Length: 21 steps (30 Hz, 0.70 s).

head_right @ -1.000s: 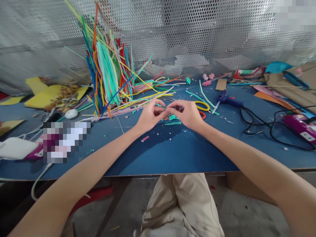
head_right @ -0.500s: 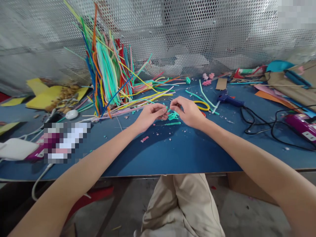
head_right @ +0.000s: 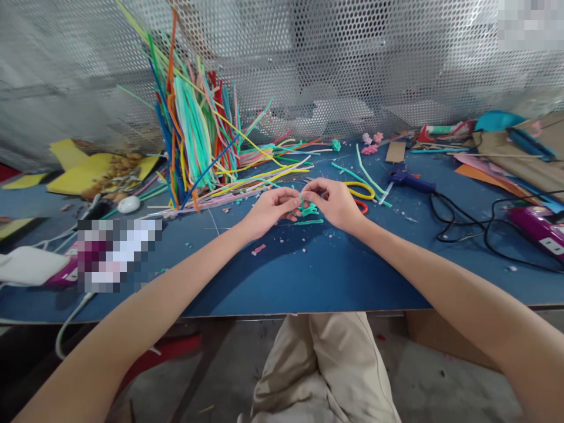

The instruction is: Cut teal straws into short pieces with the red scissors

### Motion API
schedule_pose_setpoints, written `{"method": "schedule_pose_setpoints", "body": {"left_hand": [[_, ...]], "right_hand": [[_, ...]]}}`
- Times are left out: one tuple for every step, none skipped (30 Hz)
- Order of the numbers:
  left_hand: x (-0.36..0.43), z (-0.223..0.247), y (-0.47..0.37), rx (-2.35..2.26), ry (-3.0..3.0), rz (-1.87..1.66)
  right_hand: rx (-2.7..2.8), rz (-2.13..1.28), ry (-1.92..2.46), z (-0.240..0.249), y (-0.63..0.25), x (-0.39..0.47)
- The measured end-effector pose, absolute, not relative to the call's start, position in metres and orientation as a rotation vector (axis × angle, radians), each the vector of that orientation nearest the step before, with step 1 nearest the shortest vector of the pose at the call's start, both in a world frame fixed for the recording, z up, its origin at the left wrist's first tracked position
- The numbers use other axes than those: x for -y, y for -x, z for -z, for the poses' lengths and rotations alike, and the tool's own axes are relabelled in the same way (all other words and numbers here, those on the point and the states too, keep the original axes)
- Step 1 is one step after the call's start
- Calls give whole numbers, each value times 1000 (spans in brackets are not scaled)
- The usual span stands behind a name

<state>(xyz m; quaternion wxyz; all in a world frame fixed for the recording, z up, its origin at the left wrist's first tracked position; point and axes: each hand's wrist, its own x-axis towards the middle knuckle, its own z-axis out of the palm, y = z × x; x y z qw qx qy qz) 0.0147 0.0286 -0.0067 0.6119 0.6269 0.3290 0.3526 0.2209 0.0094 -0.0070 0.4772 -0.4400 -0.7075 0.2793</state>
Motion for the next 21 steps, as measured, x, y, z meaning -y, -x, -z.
{"method": "schedule_pose_setpoints", "body": {"left_hand": [[-29,7,-15,-756,-1442,-828],[-29,8,-15,-753,-1444,-843],[-30,8,-15,-752,-1449,-857],[-30,8,-15,-753,-1456,-869],[-29,8,-15,-757,-1463,-882],[-29,8,-15,-762,-1470,-893],[-29,7,-15,-767,-1478,-899],[-29,7,-15,-772,-1487,-901],[-29,7,-15,-774,-1498,-902],[-30,7,-14,-776,-1514,-901],[-30,7,-14,-776,-1538,-900],[-30,8,-14,-776,-1576,-907],[-30,8,-13,-777,-1627,-926],[-30,9,-13,-782,-1689,-954],[-30,9,-13,-795,-1757,-983],[-29,9,-13,-815,-1824,-1012],[-29,8,-12,-840,-1884,-1032],[-28,7,-12,-867,-1934,-1044],[-27,7,-12,-892,-1974,-1047],[-26,6,-12,-911,-2007,-1048],[-26,5,-12,-925,-2036,-1048]], "right_hand": [[1702,-694,1071,8,-220,-10],[1679,-718,1065,8,-220,-11],[1656,-751,1059,9,-220,-11],[1636,-790,1053,10,-220,-12],[1626,-825,1045,10,-221,-13],[1629,-850,1039,11,-221,-13],[1640,-862,1037,12,-222,-14],[1652,-866,1036,12,-222,-14],[1663,-868,1034,13,-222,-15],[1670,-874,1032,13,-223,-15],[1671,-889,1027,13,-223,-15],[1668,-909,1025,13,-223,-14],[1667,-927,1028,14,-223,-14],[1666,-935,1034,14,-223,-14],[1666,-932,1045,15,-223,-14],[1666,-920,1055,15,-223,-14],[1667,-903,1061,15,-223,-14],[1665,-884,1062,15,-223,-14],[1664,-870,1057,15,-223,-14],[1662,-861,1051,15,-223,-14],[1660,-856,1045,15,-222,-13]]}}
